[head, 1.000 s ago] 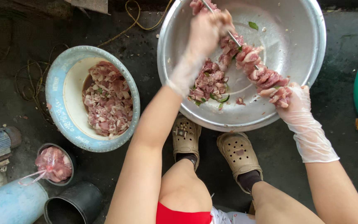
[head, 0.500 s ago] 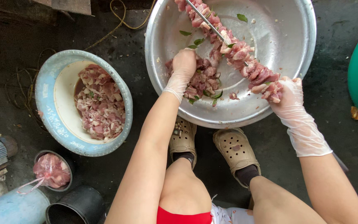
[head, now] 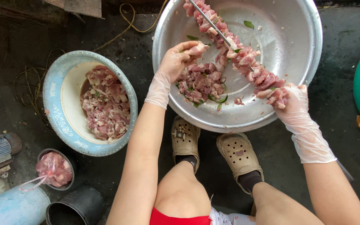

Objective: The person prepares meat skewers by sliding small pieces of meat and leaves onto a long metal rod over a large metal bowl.

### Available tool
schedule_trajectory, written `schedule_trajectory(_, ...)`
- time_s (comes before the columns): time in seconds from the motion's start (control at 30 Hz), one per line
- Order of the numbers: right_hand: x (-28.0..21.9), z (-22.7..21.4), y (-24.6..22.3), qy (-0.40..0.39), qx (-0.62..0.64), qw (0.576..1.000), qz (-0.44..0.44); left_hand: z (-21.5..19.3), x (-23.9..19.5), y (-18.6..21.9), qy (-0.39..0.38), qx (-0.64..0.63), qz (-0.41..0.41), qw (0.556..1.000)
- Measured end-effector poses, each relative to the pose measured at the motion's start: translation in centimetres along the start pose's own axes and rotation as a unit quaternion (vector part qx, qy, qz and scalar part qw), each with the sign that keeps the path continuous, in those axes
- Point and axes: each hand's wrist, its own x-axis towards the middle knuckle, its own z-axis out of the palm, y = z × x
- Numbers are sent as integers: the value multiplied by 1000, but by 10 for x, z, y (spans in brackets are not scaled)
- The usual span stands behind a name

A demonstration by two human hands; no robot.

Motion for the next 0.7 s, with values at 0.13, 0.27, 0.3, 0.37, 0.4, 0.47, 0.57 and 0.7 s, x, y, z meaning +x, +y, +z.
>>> schedule_trajectory(0.13,-7,2,-3,21,-549,826,-127,-6,7,4,-53,-94,3,994)
schedule_trajectory(0.27,-1,0,-3,-27,-197,978,-68,-5,38,5,80,35,78,993)
schedule_trajectory(0.3,-1,-1,-1,-27,-199,977,-69,-8,44,8,80,34,79,993)
schedule_trajectory(0.37,2,-3,4,-2,-214,974,-75,-12,58,19,96,-49,118,987)
schedule_trajectory(0.4,5,-5,6,-2,-215,974,-77,-12,64,25,95,-49,120,987)
schedule_trajectory(0.47,13,-11,10,4,205,978,36,-13,76,39,105,-25,134,985)
schedule_trajectory(0.57,13,-17,19,-27,180,983,0,-11,97,56,160,-38,129,978)
schedule_trajectory(0.7,6,-20,21,-8,-482,867,-128,-10,113,61,162,-24,199,966)
